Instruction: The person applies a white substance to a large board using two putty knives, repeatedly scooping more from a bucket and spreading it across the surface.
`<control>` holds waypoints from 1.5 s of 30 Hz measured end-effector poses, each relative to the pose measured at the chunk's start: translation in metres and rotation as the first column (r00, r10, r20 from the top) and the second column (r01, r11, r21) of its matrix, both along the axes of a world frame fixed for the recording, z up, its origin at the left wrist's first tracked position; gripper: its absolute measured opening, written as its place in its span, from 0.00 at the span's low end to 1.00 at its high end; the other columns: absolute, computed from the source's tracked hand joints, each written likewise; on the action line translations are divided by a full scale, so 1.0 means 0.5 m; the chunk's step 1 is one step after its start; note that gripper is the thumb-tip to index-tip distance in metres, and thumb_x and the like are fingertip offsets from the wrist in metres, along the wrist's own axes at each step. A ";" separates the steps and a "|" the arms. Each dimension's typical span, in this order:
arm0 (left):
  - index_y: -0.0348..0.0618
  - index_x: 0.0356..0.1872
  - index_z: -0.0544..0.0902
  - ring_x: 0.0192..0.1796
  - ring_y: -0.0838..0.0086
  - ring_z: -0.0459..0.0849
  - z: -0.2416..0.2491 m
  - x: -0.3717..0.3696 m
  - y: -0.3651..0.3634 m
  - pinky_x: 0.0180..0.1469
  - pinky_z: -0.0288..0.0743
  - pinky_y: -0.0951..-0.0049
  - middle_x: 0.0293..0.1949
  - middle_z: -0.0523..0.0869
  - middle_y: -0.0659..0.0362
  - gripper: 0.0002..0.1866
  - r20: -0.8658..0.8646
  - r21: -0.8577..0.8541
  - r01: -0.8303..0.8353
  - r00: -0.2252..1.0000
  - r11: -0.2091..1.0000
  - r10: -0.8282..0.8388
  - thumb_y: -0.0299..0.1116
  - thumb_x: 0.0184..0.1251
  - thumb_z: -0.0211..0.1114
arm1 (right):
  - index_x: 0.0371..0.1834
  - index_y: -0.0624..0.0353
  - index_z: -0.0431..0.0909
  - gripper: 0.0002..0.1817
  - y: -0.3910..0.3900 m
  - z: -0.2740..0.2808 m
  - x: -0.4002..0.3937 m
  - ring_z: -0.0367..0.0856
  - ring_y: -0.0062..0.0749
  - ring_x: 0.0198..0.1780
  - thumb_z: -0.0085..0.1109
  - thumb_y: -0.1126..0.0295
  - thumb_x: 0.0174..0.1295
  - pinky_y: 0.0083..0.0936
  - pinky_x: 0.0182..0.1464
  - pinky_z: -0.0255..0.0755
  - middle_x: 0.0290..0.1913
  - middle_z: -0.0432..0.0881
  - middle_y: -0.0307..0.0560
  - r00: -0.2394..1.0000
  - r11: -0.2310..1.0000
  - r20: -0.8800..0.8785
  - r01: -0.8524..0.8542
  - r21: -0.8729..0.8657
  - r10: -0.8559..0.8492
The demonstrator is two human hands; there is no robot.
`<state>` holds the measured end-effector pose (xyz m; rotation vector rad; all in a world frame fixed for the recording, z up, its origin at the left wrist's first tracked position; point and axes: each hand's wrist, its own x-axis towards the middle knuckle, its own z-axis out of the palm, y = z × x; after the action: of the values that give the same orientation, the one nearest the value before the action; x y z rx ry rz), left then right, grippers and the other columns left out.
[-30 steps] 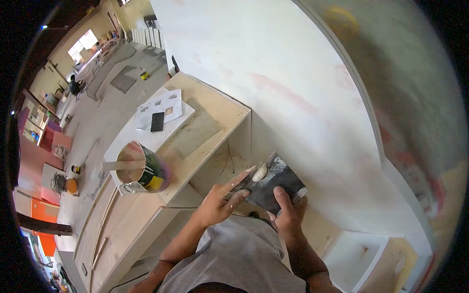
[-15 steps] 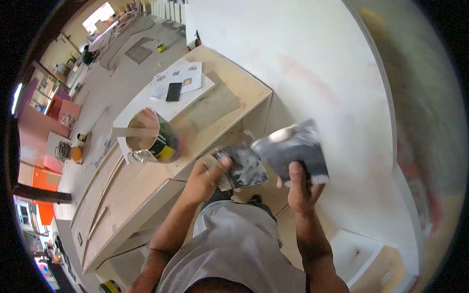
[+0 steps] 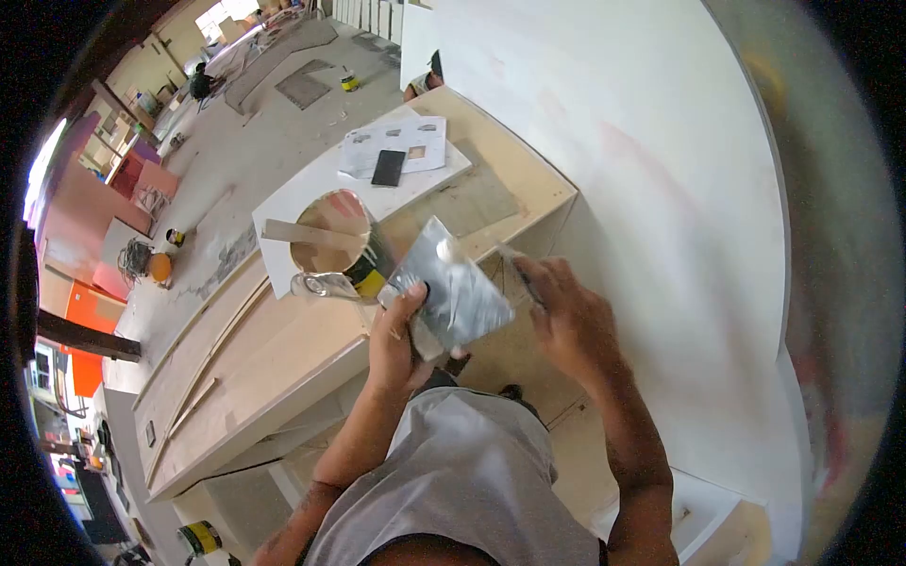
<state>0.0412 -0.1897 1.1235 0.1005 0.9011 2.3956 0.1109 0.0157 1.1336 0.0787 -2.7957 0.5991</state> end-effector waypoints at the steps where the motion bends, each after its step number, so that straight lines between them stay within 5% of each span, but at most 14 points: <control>1: 0.33 0.57 0.72 0.40 0.63 0.88 -0.008 -0.011 -0.011 0.27 0.86 0.59 0.45 0.83 0.48 0.21 0.000 0.005 -0.010 1.000 1.000 0.010 0.38 0.70 0.59 | 0.65 0.50 0.71 0.33 -0.016 0.027 0.000 0.83 0.44 0.46 0.62 0.77 0.52 0.37 0.42 0.81 0.54 0.76 0.46 0.998 0.999 -0.050 0.034 0.021 -0.033; 3: 0.34 0.56 0.72 0.45 0.64 0.87 -0.025 -0.038 -0.030 0.39 0.88 0.57 0.46 0.82 0.51 0.19 0.035 -0.076 -0.187 0.981 0.979 0.190 0.37 0.73 0.57 | 0.65 0.49 0.71 0.33 -0.062 0.076 -0.014 0.83 0.44 0.44 0.62 0.77 0.51 0.36 0.41 0.81 0.54 0.76 0.46 0.993 0.997 -0.107 0.062 0.043 -0.057; 4: 0.35 0.56 0.73 0.43 0.68 0.86 -0.053 -0.056 -0.049 0.43 0.84 0.64 0.46 0.83 0.54 0.17 -0.028 -0.116 -0.223 0.975 0.968 0.221 0.36 0.75 0.56 | 0.64 0.49 0.72 0.33 -0.094 0.099 -0.026 0.84 0.44 0.43 0.63 0.77 0.51 0.36 0.40 0.81 0.53 0.76 0.46 0.994 0.990 -0.101 0.043 0.132 -0.030; 7: 0.43 0.51 0.77 0.36 0.80 0.77 -0.072 -0.085 -0.113 0.41 0.72 0.78 0.39 0.80 0.66 0.12 -0.127 -0.322 -0.238 0.970 0.916 0.208 0.39 0.76 0.56 | 0.63 0.51 0.73 0.30 -0.195 0.126 -0.085 0.85 0.41 0.40 0.63 0.75 0.52 0.33 0.37 0.81 0.52 0.77 0.47 0.986 0.957 -0.137 -0.056 0.285 0.099; 10: 0.41 0.57 0.75 0.40 0.81 0.73 -0.047 -0.103 -0.175 0.43 0.71 0.77 0.40 0.78 0.64 0.14 -0.194 -0.340 -0.242 0.963 0.909 0.184 0.35 0.78 0.53 | 0.62 0.59 0.73 0.26 -0.286 0.096 -0.162 0.85 0.37 0.39 0.58 0.73 0.57 0.29 0.35 0.81 0.49 0.76 0.49 0.965 0.906 -0.075 -0.209 0.368 0.253; 15: 0.35 0.67 0.66 0.45 0.76 0.74 -0.071 -0.177 -0.289 0.49 0.71 0.74 0.43 0.77 0.58 0.20 -0.493 -0.403 -0.331 0.864 0.853 0.102 0.31 0.79 0.50 | 0.63 0.58 0.73 0.29 -0.396 0.065 -0.250 0.85 0.39 0.38 0.62 0.73 0.54 0.31 0.35 0.81 0.49 0.75 0.47 0.975 0.928 -0.040 -0.195 0.316 0.219; 23: 0.33 0.63 0.71 0.43 0.75 0.75 -0.088 -0.215 -0.404 0.48 0.72 0.73 0.42 0.80 0.58 0.21 -0.370 -0.440 -0.215 0.928 0.872 0.042 0.35 0.76 0.55 | 0.58 0.62 0.75 0.22 -0.459 0.090 -0.339 0.85 0.50 0.38 0.57 0.72 0.59 0.41 0.40 0.80 0.49 0.78 0.55 0.983 0.981 0.181 -0.034 0.190 -0.001; 25: 0.32 0.62 0.71 0.43 0.76 0.75 -0.100 -0.224 -0.439 0.47 0.72 0.73 0.41 0.80 0.59 0.21 -0.274 -0.401 -0.207 0.957 0.892 0.099 0.35 0.75 0.56 | 0.51 0.67 0.78 0.15 -0.448 0.103 -0.354 0.83 0.58 0.38 0.54 0.72 0.63 0.43 0.42 0.77 0.41 0.81 0.57 0.990 0.999 0.137 0.027 -0.040 -0.022; 26: 0.33 0.59 0.74 0.41 0.77 0.75 -0.114 -0.231 -0.468 0.46 0.72 0.74 0.39 0.80 0.61 0.18 -0.203 -0.366 -0.190 0.972 0.911 0.121 0.35 0.75 0.57 | 0.45 0.70 0.78 0.13 -0.439 0.112 -0.369 0.83 0.54 0.36 0.56 0.69 0.64 0.41 0.41 0.75 0.31 0.81 0.57 0.972 0.995 0.228 0.072 -0.076 -0.053; 30: 0.38 0.44 0.80 0.40 0.79 0.78 -0.225 -0.257 -0.577 0.45 0.73 0.76 0.37 0.81 0.64 0.10 -0.015 -0.315 -0.201 0.978 0.928 0.207 0.35 0.73 0.60 | 0.43 0.67 0.79 0.13 -0.345 0.033 -0.421 0.80 0.35 0.28 0.59 0.67 0.63 0.33 0.32 0.73 0.26 0.80 0.49 0.951 0.960 0.308 0.067 -0.273 0.021; 32: 0.40 0.41 0.80 0.39 0.78 0.79 -0.230 -0.257 -0.611 0.44 0.74 0.74 0.37 0.82 0.63 0.09 0.018 -0.295 -0.257 0.962 0.920 0.274 0.35 0.73 0.61 | 0.47 0.64 0.79 0.15 -0.337 0.036 -0.433 0.70 0.19 0.22 0.62 0.65 0.62 0.24 0.23 0.66 0.27 0.78 0.37 0.771 0.763 0.636 0.399 -0.508 0.021; 38: 0.37 0.42 0.78 0.41 0.72 0.84 -0.294 -0.244 -0.717 0.44 0.79 0.68 0.40 0.83 0.58 0.10 0.130 -0.318 -0.334 0.912 0.887 0.390 0.35 0.72 0.62 | 0.50 0.63 0.77 0.19 -0.289 0.016 -0.390 0.63 0.17 0.11 0.64 0.67 0.56 0.18 0.13 0.60 0.28 0.80 0.40 0.586 0.490 0.807 0.685 -0.539 0.069; 45: 0.30 0.52 0.77 0.49 0.66 0.84 -0.377 -0.208 -0.763 0.52 0.79 0.63 0.47 0.83 0.52 0.18 0.167 -0.312 -0.440 0.847 0.842 0.504 0.37 0.73 0.59 | 0.49 0.64 0.77 0.20 -0.261 0.040 -0.331 0.65 0.20 0.11 0.64 0.67 0.54 0.21 0.12 0.62 0.30 0.81 0.44 0.533 0.533 0.846 0.708 -0.463 0.027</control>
<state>-0.0628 -0.5710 0.9352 -0.5783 1.2252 2.6190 -0.0548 -0.1147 1.1537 -1.2956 -2.6969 2.0850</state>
